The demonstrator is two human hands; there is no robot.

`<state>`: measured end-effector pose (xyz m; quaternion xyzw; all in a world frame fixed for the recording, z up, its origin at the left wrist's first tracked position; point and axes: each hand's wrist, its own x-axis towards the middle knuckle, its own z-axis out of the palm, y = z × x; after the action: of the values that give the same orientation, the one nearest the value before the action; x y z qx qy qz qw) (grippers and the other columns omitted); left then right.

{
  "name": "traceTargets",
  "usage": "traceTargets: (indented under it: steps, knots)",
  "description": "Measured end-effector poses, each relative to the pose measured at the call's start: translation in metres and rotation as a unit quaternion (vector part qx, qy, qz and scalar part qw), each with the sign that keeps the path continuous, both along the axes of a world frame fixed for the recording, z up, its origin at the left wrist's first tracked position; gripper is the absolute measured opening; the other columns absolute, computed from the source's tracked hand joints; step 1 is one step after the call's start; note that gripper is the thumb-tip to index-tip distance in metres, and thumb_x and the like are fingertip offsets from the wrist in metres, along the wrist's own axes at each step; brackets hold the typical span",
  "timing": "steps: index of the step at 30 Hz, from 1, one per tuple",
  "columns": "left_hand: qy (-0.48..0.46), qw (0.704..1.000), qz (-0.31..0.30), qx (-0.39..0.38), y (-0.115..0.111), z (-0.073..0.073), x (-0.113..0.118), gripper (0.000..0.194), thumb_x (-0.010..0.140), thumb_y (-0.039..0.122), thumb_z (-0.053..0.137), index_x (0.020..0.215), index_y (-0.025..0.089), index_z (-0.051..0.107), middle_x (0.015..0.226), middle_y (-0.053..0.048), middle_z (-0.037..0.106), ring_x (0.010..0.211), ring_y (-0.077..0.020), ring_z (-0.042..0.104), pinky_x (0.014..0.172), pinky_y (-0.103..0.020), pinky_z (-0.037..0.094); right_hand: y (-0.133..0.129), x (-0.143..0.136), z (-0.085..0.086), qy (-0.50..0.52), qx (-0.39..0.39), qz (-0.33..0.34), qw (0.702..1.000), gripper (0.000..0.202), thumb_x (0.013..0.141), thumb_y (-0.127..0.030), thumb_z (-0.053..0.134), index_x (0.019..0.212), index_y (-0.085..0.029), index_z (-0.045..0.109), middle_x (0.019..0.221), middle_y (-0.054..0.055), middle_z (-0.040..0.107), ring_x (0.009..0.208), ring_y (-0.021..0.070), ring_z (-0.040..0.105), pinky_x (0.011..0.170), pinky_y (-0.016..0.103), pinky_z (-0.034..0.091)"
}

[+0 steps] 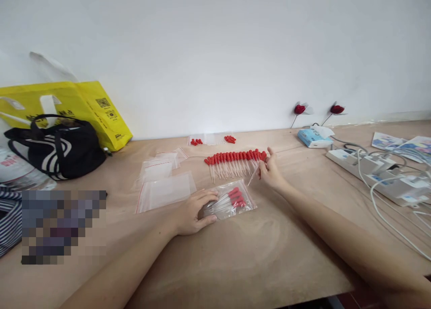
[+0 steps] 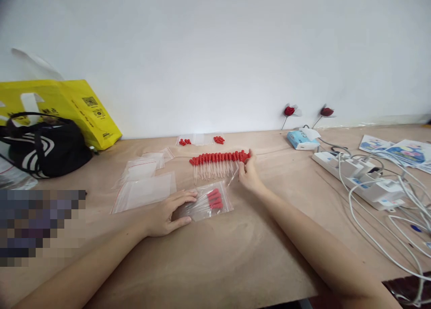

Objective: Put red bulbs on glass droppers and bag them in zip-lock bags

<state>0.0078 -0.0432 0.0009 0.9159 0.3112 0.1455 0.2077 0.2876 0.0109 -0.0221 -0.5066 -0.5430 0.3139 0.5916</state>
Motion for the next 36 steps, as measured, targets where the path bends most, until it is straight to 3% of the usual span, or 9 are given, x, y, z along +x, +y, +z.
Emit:
traceTargets:
  steps: [5, 9, 12, 18, 28, 32, 36]
  knots:
    - [0.003, 1.000, 0.004, 0.009, 0.000, 0.000, 0.000, 0.042, 0.078, 0.034, 0.053, 0.116, 0.020, 0.045, 0.126, -0.008, 0.047, 0.119, -0.0219, 0.040, 0.102, -0.043, 0.028, -0.017, -0.016, -0.012, 0.081, -0.019, -0.008, 0.996, 0.043, 0.076, -0.023, 0.044, 0.113, -0.023, 0.022, 0.061, -0.008, 0.042, 0.043, 0.0091, 0.047, 0.045, 0.025, 0.046]
    - [0.001, 1.000, 0.002, 0.011, 0.000, 0.000, 0.000, 0.042, 0.078, 0.034, 0.053, 0.117, 0.020, 0.045, 0.127, -0.008, 0.047, 0.119, -0.0222, 0.039, 0.101, -0.042, 0.031, -0.021, -0.024, -0.010, 0.198, -0.061, -0.022, 0.978, 0.032, 0.072, -0.020, 0.048, 0.095, -0.026, 0.027, 0.065, -0.009, 0.045, 0.049, 0.0099, 0.055, 0.050, 0.027, 0.051]
    - [0.003, 1.000, 0.001, 0.011, 0.000, 0.000, 0.000, 0.042, 0.079, 0.035, 0.053, 0.117, 0.020, 0.045, 0.127, -0.008, 0.046, 0.119, -0.0219, 0.039, 0.101, -0.042, 0.030, -0.026, -0.027, -0.007, 0.239, -0.119, 0.005, 0.964, 0.028, 0.070, -0.019, 0.049, 0.090, -0.025, 0.030, 0.064, -0.009, 0.046, 0.050, 0.0095, 0.057, 0.052, 0.027, 0.051]
    - [0.004, 1.000, 0.003, 0.006, 0.000, 0.000, 0.000, 0.042, 0.079, 0.036, 0.052, 0.118, 0.021, 0.045, 0.127, -0.008, 0.047, 0.119, -0.0227, 0.039, 0.101, -0.044, 0.028, -0.030, -0.025, -0.004, 0.178, -0.148, 0.075, 0.970, 0.019, 0.072, -0.023, 0.050, 0.084, -0.022, 0.036, 0.062, -0.008, 0.049, 0.049, 0.0071, 0.054, 0.050, 0.023, 0.048]
    - [0.011, 1.000, 0.003, 0.007, -0.001, 0.002, 0.000, 0.044, 0.080, 0.036, 0.051, 0.120, 0.021, 0.042, 0.127, -0.008, 0.046, 0.120, -0.0220, 0.038, 0.101, -0.043, 0.029, -0.037, -0.025, -0.004, 0.111, -0.167, 0.066, 0.978, 0.029, 0.070, -0.036, 0.056, 0.081, -0.021, 0.035, 0.056, -0.008, 0.052, 0.038, 0.0062, 0.048, 0.038, 0.019, 0.040]
    - [0.023, 1.000, 0.012, 0.006, -0.001, 0.003, 0.002, 0.048, 0.079, 0.036, 0.051, 0.123, 0.019, 0.040, 0.128, -0.010, 0.045, 0.120, -0.0229, 0.038, 0.101, -0.043, 0.030, -0.043, -0.031, 0.001, 0.054, -0.196, 0.092, 0.975, 0.028, 0.064, -0.036, 0.064, 0.076, -0.019, 0.044, 0.053, -0.007, 0.051, 0.035, 0.0054, 0.045, 0.031, 0.016, 0.032]
    - [0.028, 0.999, 0.012, 0.011, -0.001, 0.002, 0.001, 0.049, 0.080, 0.036, 0.050, 0.124, 0.019, 0.038, 0.129, -0.010, 0.044, 0.120, -0.0227, 0.038, 0.102, -0.044, 0.028, -0.042, -0.033, -0.001, 0.046, -0.208, 0.116, 0.970, 0.027, 0.058, -0.035, 0.069, 0.072, -0.016, 0.055, 0.055, -0.004, 0.056, 0.039, 0.0049, 0.046, 0.037, 0.018, 0.036]
